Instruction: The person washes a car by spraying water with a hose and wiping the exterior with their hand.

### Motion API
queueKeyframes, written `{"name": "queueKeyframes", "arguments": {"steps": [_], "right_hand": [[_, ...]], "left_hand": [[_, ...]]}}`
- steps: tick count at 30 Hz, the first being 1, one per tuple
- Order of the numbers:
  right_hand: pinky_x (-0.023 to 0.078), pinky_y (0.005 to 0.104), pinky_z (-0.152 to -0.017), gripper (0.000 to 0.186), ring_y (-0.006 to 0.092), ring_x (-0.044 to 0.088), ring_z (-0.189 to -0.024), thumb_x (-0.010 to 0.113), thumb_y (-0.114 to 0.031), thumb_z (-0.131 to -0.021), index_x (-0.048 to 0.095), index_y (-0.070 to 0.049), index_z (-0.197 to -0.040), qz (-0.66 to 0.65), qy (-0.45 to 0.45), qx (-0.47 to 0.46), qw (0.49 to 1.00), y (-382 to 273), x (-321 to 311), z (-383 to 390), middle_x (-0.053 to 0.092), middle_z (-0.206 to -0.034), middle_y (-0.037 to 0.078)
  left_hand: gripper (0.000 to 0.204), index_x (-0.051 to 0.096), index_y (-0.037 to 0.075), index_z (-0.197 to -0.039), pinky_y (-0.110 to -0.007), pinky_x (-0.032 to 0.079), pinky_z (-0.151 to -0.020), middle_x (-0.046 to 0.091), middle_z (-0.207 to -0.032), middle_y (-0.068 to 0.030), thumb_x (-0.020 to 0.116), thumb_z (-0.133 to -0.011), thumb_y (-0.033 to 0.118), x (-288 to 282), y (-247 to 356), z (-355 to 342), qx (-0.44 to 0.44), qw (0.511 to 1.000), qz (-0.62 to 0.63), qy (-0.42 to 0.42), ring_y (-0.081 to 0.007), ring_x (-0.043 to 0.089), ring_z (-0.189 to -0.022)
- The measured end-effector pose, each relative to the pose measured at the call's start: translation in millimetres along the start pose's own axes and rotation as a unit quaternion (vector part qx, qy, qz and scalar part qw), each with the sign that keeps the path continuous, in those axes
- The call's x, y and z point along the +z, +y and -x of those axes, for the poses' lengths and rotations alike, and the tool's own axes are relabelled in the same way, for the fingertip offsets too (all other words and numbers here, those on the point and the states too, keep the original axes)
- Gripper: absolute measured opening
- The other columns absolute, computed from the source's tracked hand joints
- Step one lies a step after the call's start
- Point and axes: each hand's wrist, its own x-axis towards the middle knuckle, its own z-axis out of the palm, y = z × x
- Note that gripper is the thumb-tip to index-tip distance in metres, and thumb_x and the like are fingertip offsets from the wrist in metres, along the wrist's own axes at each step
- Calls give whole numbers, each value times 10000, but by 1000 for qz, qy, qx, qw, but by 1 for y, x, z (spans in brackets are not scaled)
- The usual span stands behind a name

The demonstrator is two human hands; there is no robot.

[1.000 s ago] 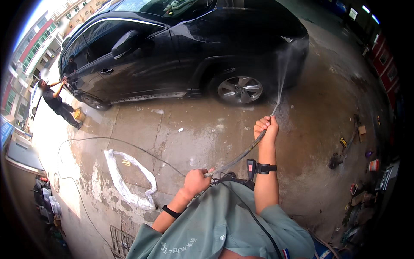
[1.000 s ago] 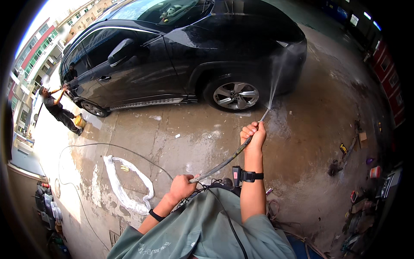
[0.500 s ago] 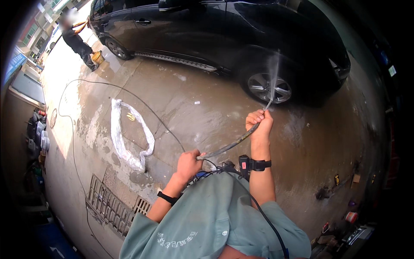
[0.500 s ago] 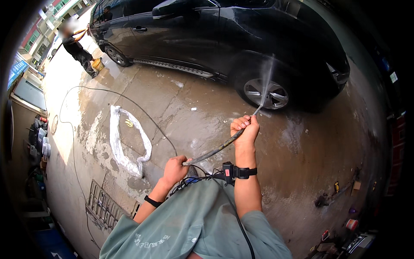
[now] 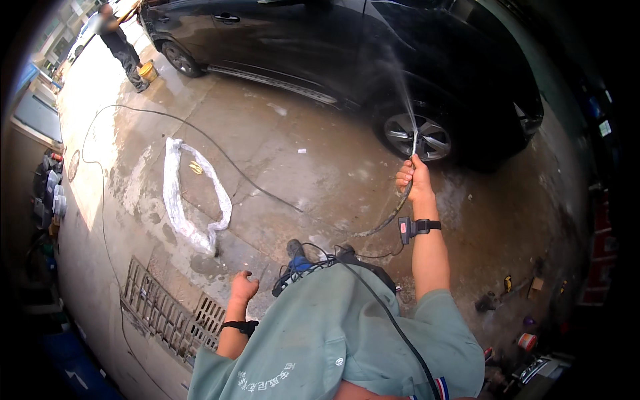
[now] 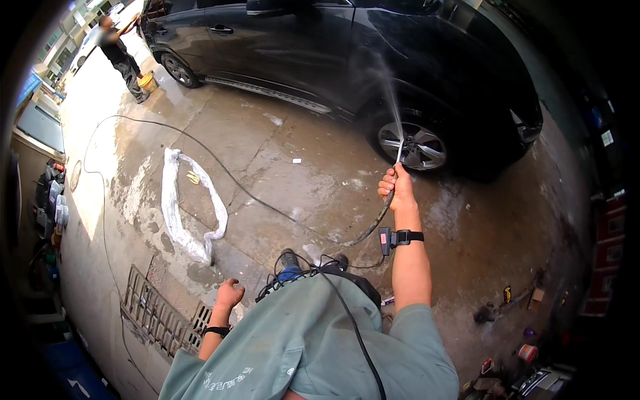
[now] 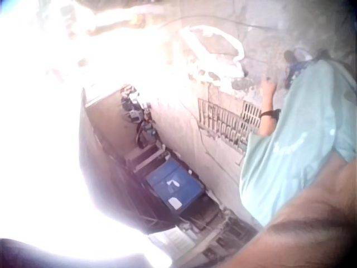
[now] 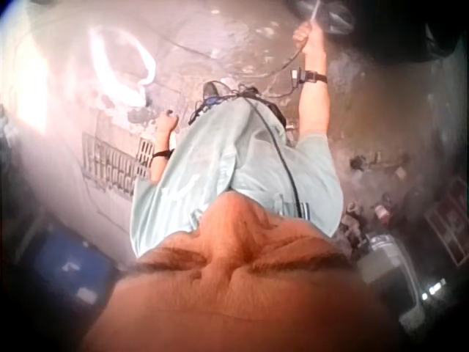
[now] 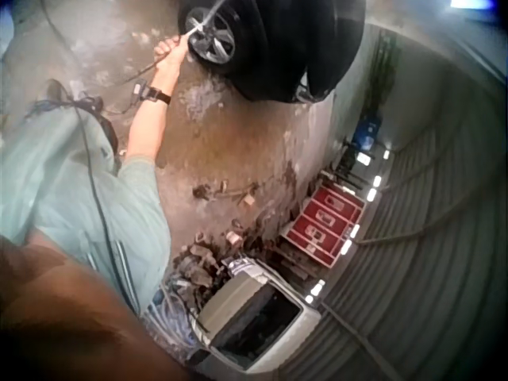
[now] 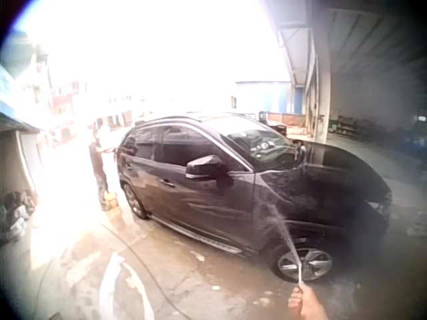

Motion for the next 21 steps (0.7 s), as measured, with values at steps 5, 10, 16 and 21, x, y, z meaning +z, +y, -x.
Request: {"name": "queueKeyframes", "arguments": {"steps": [5,10,16,21], "right_hand": [[256,230,-386,380,73,299,-393,432,-453,-942,433,-158,-702,41,32,20,998,-12,-67,3,318,-484,-68],[253,238,-381,387,70,287,-395,417,-474,-944,412,-161,-717,125,107,89,982,9,-114,16,303,-493,-65],[245,245,-372,388,73,265,-387,394,-463,-954,403,-156,-716,166,162,124,965,23,-150,25,300,-494,-60],[247,244,-368,387,73,284,-389,395,-460,-949,398,-141,-730,319,208,126,916,30,-162,21,308,-500,-46]], "left_hand": [[462,647,28,-1074,-369,430,-947,608,-1121,-217,579,-702,293,51,-81,29,-161,972,-14,-171,-332,564,-1088],[479,651,30,-1067,-373,425,-945,598,-1149,-204,572,-712,343,44,-71,60,-166,953,-55,-247,-343,549,-1107],[441,653,47,-1062,-364,446,-920,643,-1074,-175,623,-723,328,48,-73,0,-136,975,25,-172,-307,590,-1052],[371,658,35,-1004,-362,464,-885,663,-1000,-170,613,-742,295,10,-24,-28,-63,996,49,-47,-304,616,-988]]}}
